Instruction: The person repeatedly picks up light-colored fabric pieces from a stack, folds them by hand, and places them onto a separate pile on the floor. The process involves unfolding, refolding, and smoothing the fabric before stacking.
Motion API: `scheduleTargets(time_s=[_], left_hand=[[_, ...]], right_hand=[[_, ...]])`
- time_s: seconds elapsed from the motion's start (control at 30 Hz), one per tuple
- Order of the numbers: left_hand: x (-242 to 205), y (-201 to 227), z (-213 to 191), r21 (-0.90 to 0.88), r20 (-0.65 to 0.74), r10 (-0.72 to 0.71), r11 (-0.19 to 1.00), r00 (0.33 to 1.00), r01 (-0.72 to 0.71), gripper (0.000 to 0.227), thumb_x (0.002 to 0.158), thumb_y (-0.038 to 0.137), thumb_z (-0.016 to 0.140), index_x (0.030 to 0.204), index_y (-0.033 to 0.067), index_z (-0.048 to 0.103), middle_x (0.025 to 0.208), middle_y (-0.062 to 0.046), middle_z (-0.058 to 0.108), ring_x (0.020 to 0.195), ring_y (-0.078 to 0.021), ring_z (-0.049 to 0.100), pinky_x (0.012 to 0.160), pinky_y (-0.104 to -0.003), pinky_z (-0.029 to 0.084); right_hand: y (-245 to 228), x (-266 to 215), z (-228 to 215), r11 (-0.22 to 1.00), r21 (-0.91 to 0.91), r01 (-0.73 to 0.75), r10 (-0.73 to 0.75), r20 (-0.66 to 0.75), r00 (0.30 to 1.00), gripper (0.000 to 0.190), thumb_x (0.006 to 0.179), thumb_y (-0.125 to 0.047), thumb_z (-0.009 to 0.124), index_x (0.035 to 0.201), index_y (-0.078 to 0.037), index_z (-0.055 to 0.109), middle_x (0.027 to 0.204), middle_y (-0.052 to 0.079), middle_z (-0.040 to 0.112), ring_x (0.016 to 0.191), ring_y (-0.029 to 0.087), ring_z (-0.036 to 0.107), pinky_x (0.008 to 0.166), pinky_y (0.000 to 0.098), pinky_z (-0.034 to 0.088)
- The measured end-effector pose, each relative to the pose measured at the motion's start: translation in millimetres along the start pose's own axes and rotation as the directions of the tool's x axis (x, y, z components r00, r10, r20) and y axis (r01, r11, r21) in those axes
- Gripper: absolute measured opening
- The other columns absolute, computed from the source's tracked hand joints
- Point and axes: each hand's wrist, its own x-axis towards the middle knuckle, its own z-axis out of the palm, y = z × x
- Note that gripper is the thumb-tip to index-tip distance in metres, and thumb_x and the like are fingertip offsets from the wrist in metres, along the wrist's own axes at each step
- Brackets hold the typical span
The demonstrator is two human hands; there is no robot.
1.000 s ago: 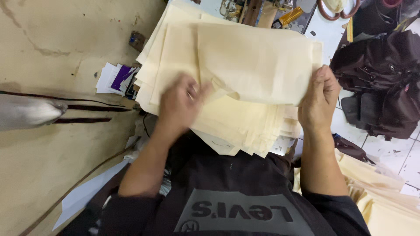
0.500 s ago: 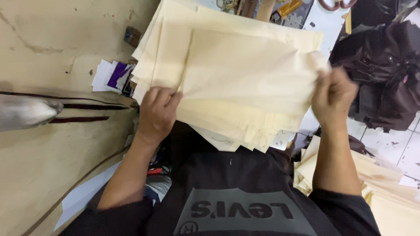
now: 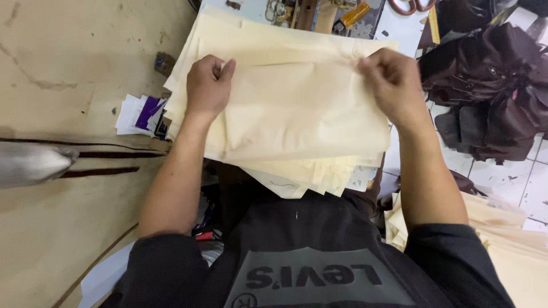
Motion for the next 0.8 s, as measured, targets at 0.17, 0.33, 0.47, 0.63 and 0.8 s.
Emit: scheduleTargets(time_s=[0.17, 0.33, 0.47, 0.63, 0.8], left_hand=[[-31, 38, -26, -0.36, -0.228, 0.02, 0.927, 0.974, -0.103, 0.017, 0.106, 0.015, 0.064, 0.091, 0.0105, 0.057, 0.075, 0.003, 0.046, 0.07, -0.0078, 0.042, 0.063, -0.026, 0.034], [-36, 18, -28, -0.601, -0.218, 0.042, 0.782, 0.975, -0.168, 0.004, 0.112, 0.013, 0.055, 0.112, 0.009, 0.057, 0.08, 0.004, 0.056, 0.076, -0.002, 0.057, 0.075, -0.017, 0.048], [-33, 8, -29, -0.663, -0.212, 0.013, 0.733, 0.977, -0.153, 0.008, 0.112, 0.016, 0.056, 0.115, 0.0091, 0.056, 0.086, -0.001, 0.063, 0.079, -0.007, 0.067, 0.075, -0.02, 0.057], [-28, -19, -23, -0.629, -0.35, -0.052, 0.753, 0.935, -0.194, 0.012, 0.111, 0.022, 0.054, 0.114, 0.0105, 0.057, 0.085, -0.006, 0.067, 0.077, -0.0089, 0.066, 0.073, -0.022, 0.057], [-100, 79, -53, -0.216, 0.014, -0.264, 0.941, 0.964, 0.261, 0.079, 0.112, 0.039, 0.057, 0.161, 0.0072, 0.004, 0.144, -0.051, 0.039, 0.138, -0.0604, 0.044, 0.114, -0.069, 0.034]], right_hand=[[31, -21, -3, 0.888, 0.403, 0.22, -0.023, -0.439, 0.898, 0.02, 0.11, -0.015, 0.067, 0.093, -0.013, 0.056, 0.078, -0.003, 0.051, 0.072, 0.004, 0.043, 0.067, 0.0214, 0.032], [51, -20, 1, 0.705, 0.709, -0.027, 0.259, -0.222, 0.94, 0.027, 0.104, -0.032, 0.068, 0.092, -0.009, 0.063, 0.085, 0.01, 0.074, 0.075, 0.016, 0.076, 0.074, 0.0294, 0.065], [7, -14, -1, 0.667, 0.71, -0.225, 0.267, 0.054, 0.962, 0.047, 0.098, -0.041, 0.054, 0.131, -0.01, 0.064, 0.104, 0.013, 0.074, 0.089, 0.025, 0.078, 0.081, 0.0385, 0.068], [27, -17, -2, 0.735, 0.675, -0.069, 0.06, 0.036, 0.998, 0.063, 0.111, -0.011, 0.052, 0.169, -0.02, 0.028, 0.132, 0.016, 0.07, 0.109, 0.025, 0.075, 0.096, 0.0418, 0.066], [47, -50, -7, 0.94, 0.318, -0.121, 0.104, 0.071, 0.992, 0.063, 0.106, -0.01, 0.062, 0.162, -0.006, 0.032, 0.11, 0.022, 0.066, 0.099, 0.032, 0.066, 0.091, 0.0418, 0.054]])
